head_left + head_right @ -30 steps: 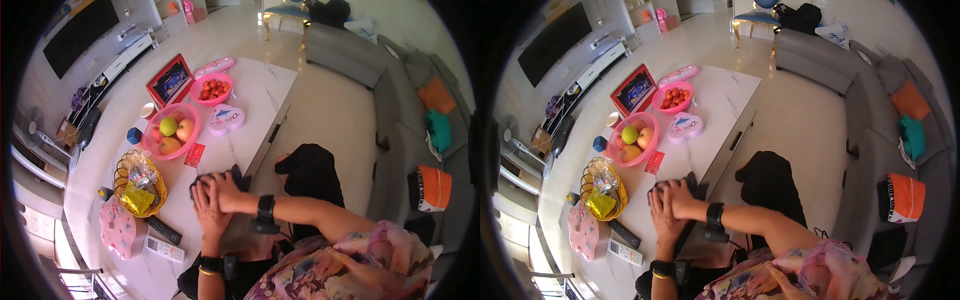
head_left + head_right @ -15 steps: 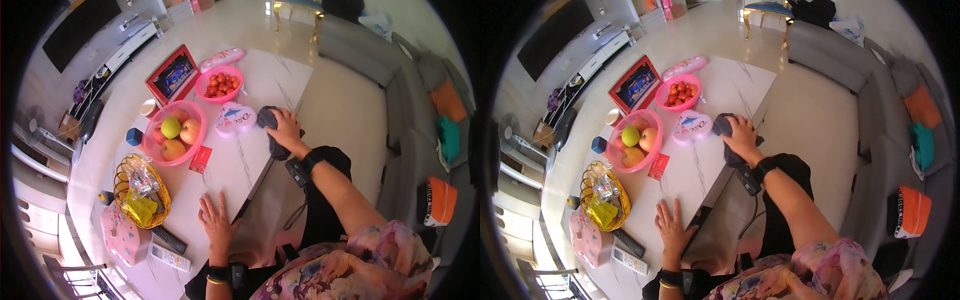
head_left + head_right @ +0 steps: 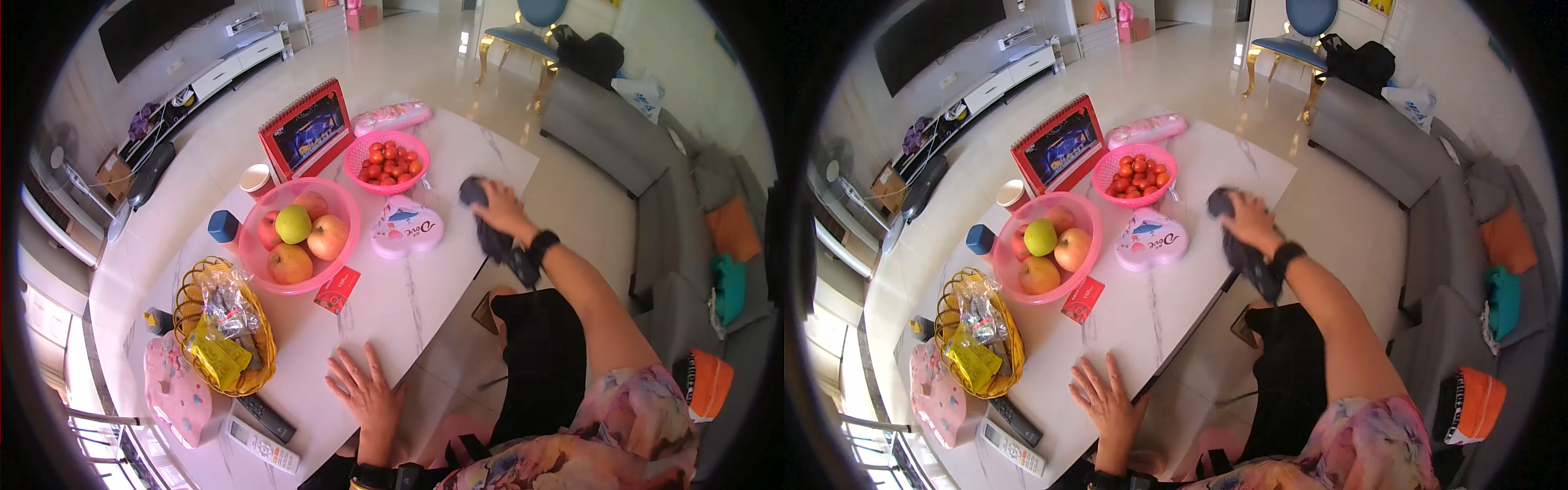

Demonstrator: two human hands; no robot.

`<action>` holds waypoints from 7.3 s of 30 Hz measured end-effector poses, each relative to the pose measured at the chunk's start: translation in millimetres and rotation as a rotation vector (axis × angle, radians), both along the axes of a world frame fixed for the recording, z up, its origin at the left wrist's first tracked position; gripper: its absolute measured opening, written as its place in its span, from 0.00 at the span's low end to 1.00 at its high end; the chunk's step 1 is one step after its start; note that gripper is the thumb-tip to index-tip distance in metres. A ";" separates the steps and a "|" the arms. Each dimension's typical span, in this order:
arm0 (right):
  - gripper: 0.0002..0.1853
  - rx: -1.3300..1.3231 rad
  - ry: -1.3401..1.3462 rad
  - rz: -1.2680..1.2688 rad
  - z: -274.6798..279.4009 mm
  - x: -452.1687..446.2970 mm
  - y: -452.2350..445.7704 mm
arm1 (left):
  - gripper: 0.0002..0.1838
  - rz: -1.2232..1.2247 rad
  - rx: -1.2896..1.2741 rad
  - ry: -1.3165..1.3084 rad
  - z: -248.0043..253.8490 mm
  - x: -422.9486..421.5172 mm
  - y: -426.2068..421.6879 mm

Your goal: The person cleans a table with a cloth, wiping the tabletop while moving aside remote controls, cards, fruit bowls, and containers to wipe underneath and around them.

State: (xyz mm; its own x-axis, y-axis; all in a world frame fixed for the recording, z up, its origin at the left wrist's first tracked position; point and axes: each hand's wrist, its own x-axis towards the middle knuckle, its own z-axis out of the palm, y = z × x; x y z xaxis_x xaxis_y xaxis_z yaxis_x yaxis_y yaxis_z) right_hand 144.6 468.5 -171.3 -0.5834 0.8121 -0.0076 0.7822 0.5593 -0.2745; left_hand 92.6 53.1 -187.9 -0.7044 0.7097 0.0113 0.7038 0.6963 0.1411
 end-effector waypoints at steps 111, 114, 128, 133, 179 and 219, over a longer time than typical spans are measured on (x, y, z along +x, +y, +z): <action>0.34 0.140 0.367 0.699 -20.9 66.2 -184.2 | 0.33 -0.123 0.205 -0.166 41.5 -20.1 55.8; 0.30 0.226 0.381 0.463 -25.6 72.7 -115.2 | 0.33 -0.144 0.183 -0.151 42.8 -16.9 61.1; 0.33 0.143 0.318 0.783 -39.6 72.9 -218.0 | 0.31 -0.167 0.211 -0.158 35.2 -2.9 99.9; 0.32 0.113 0.408 0.976 -45.9 59.1 -234.2 | 0.32 -0.201 0.206 -0.194 27.5 -3.1 108.0; 0.29 -0.193 0.386 0.845 -24.1 -19.7 -273.4 | 0.37 -0.046 0.297 -0.031 31.5 -11.5 40.9; 0.40 -0.098 -0.050 -0.245 14.1 -131.0 238.9 | 0.36 -0.313 -0.082 -0.041 24.9 12.1 143.5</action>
State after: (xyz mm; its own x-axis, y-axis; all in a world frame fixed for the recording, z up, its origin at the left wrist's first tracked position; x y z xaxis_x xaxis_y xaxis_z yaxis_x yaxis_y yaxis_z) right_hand 13.6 707.3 -157.2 -0.3665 0.9231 -0.1166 0.9048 0.3244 -0.2759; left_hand 104.7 196.6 -163.1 -0.4508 0.8892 -0.0782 0.8803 0.4574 0.1261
